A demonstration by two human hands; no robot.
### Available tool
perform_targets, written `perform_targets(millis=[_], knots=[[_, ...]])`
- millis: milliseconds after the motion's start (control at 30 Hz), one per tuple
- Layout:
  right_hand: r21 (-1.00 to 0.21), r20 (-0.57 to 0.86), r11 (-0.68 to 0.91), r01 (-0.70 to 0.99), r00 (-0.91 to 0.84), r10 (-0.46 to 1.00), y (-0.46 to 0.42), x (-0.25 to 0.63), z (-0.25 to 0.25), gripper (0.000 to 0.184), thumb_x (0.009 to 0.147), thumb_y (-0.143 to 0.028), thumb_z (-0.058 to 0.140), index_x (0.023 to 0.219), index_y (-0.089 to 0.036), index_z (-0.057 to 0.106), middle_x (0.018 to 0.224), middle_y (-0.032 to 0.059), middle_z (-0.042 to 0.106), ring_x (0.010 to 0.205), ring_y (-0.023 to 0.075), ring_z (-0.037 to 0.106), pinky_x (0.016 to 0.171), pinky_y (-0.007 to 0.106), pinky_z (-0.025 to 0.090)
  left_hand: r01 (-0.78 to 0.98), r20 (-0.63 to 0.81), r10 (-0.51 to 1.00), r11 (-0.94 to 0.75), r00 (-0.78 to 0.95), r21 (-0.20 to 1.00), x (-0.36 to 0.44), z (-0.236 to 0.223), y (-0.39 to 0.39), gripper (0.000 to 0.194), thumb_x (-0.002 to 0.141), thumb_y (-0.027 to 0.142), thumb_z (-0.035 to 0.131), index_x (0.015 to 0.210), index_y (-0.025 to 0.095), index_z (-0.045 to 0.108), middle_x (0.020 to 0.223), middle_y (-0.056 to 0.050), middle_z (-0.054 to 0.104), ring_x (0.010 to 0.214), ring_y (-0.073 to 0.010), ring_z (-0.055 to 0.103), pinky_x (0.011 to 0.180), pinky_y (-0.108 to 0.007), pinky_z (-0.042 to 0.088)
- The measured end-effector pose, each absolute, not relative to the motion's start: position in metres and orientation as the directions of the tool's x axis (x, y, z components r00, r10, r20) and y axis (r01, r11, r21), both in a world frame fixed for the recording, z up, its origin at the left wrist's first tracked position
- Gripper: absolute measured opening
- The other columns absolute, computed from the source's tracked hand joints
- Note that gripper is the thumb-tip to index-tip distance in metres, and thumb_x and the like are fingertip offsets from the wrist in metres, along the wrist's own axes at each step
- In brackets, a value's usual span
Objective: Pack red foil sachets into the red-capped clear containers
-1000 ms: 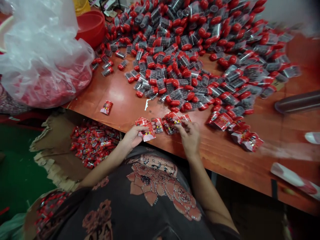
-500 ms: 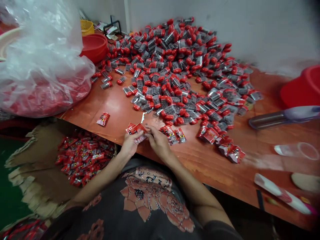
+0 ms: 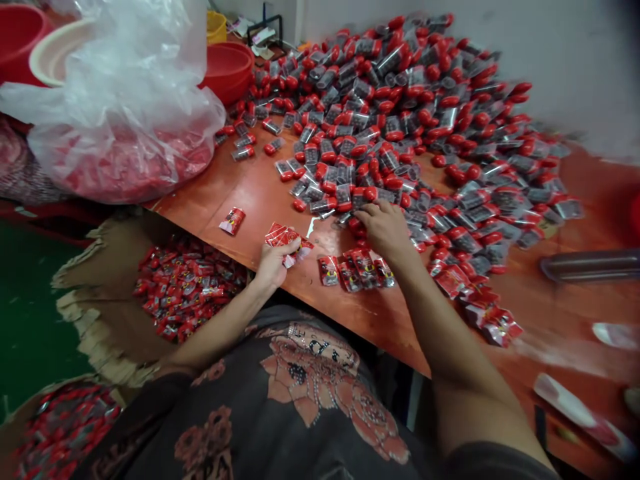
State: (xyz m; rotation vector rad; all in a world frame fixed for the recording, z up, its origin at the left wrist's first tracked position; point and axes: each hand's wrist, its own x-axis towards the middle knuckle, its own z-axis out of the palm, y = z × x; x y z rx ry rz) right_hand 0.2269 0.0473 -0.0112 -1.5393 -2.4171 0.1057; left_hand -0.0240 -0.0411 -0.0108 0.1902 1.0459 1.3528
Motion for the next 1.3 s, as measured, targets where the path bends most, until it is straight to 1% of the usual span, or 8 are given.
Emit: perform_targets(millis=[100, 200, 300, 433, 600, 833, 1067, 1300], knots=[[-0.220, 0.187, 0.420, 0.880, -0.385, 0.904, 0.038, 0.219, -0.009, 0.024, 0.093, -0.017, 0.053, 0.109, -0.020, 0.070, 0.105, 0.0127, 0.072, 0.110, 0.0314, 0.055, 0.093, 0.050, 0.042, -0.701, -0.489, 0.860, 0.258, -0.147, 0.665, -0.025, -0.012, -0.042, 0.026, 0.055, 0.013, 0.086, 0.068, 0.015, 0.064, 0.066, 0.002, 0.066, 0.060, -0.0098, 0.062, 0.064, -0.025, 0.053], [-0.491, 0.221, 0.342, 0.801, -0.265, 0.939, 0.006, 0.195, 0.002, 0.030, 0.093, -0.021, 0.052, 0.121, -0.021, 0.064, 0.109, 0.0110, 0.072, 0.099, 0.0277, 0.061, 0.089, 0.047, 0.047, -0.712, -0.501, 0.854, 0.264, -0.140, 0.650, -0.026, -0.011, -0.042, 0.025, 0.058, 0.017, 0.087, 0.069, 0.016, 0.065, 0.068, 0.002, 0.066, 0.059, -0.0091, 0.060, 0.064, -0.026, 0.050], [-0.803, 0.159, 0.212, 0.558, -0.142, 0.977, -0.036, 0.164, 0.010, 0.035, 0.093, -0.033, 0.056, 0.127, -0.026, 0.060, 0.108, 0.0066, 0.071, 0.091, 0.0233, 0.064, 0.080, 0.041, 0.052, -0.697, -0.489, 0.866, 0.288, -0.103, 0.657, -0.026, -0.008, -0.041, 0.026, 0.062, 0.024, 0.087, 0.063, 0.016, 0.062, 0.059, 0.004, 0.059, 0.051, -0.0067, 0.051, 0.056, -0.024, 0.044], [-0.966, 0.023, 0.041, 0.253, -0.074, 0.997, -0.078, 0.136, 0.011, 0.032, 0.091, -0.039, 0.057, 0.120, -0.025, 0.063, 0.096, 0.0033, 0.070, 0.078, 0.0179, 0.063, 0.073, 0.036, 0.053, -0.687, -0.493, 0.864, 0.295, -0.106, 0.664, -0.023, -0.005, -0.040, 0.029, 0.066, 0.028, 0.087, 0.061, 0.016, 0.061, 0.055, 0.005, 0.057, 0.050, -0.0062, 0.050, 0.057, -0.024, 0.042], [-0.986, -0.033, -0.025, 0.165, -0.047, 0.998, -0.093, 0.127, 0.004, 0.038, 0.088, -0.041, 0.061, 0.122, -0.025, 0.065, 0.095, 0.0037, 0.071, 0.071, 0.0153, 0.061, 0.065, 0.034, 0.054, -0.721, -0.542, 0.813, 0.245, -0.212, 0.648, -0.015, -0.003, -0.040, 0.028, 0.061, 0.022, 0.089, 0.065, 0.014, 0.062, 0.062, 0.003, 0.064, 0.055, -0.0074, 0.056, 0.063, -0.024, 0.046], [-0.988, 0.004, -0.008, 0.156, 0.075, 0.997, -0.092, 0.120, -0.003, 0.040, 0.088, -0.039, 0.059, 0.127, -0.028, 0.065, 0.099, 0.0055, 0.071, 0.081, 0.0189, 0.065, 0.068, 0.036, 0.057, -0.725, -0.519, 0.826, 0.219, -0.218, 0.653, -0.009, 0.002, -0.044, 0.025, 0.061, 0.021, 0.089, 0.066, 0.015, 0.065, 0.064, 0.003, 0.066, 0.058, -0.0086, 0.059, 0.064, -0.024, 0.047], [-0.986, -0.028, -0.037, 0.162, 0.057, 0.998, -0.095, 0.119, -0.003, 0.042, 0.087, -0.039, 0.061, 0.127, -0.028, 0.066, 0.086, 0.0028, 0.069, 0.069, 0.0161, 0.060, 0.062, 0.034, 0.055, -0.716, -0.511, 0.822, 0.197, -0.251, 0.669, -0.010, 0.001, -0.041, 0.025, 0.062, 0.021, 0.088, 0.067, 0.016, 0.064, 0.065, 0.004, 0.065, 0.060, -0.0084, 0.058, 0.067, -0.025, 0.046], [-0.987, -0.134, -0.137, 0.079, 0.049, 0.990, -0.093, 0.116, 0.002, 0.043, 0.085, -0.041, 0.062, 0.125, -0.026, 0.066, 0.069, -0.0023, 0.062, 0.051, 0.0117, 0.050, 0.050, 0.031, 0.047, -0.698, -0.481, 0.833, 0.173, -0.272, 0.695, -0.009, 0.003, -0.044, 0.022, 0.064, 0.020, 0.086, 0.068, 0.017, 0.064, 0.067, 0.003, 0.065, 0.061, -0.0086, 0.059, 0.070, -0.026, 0.046]])
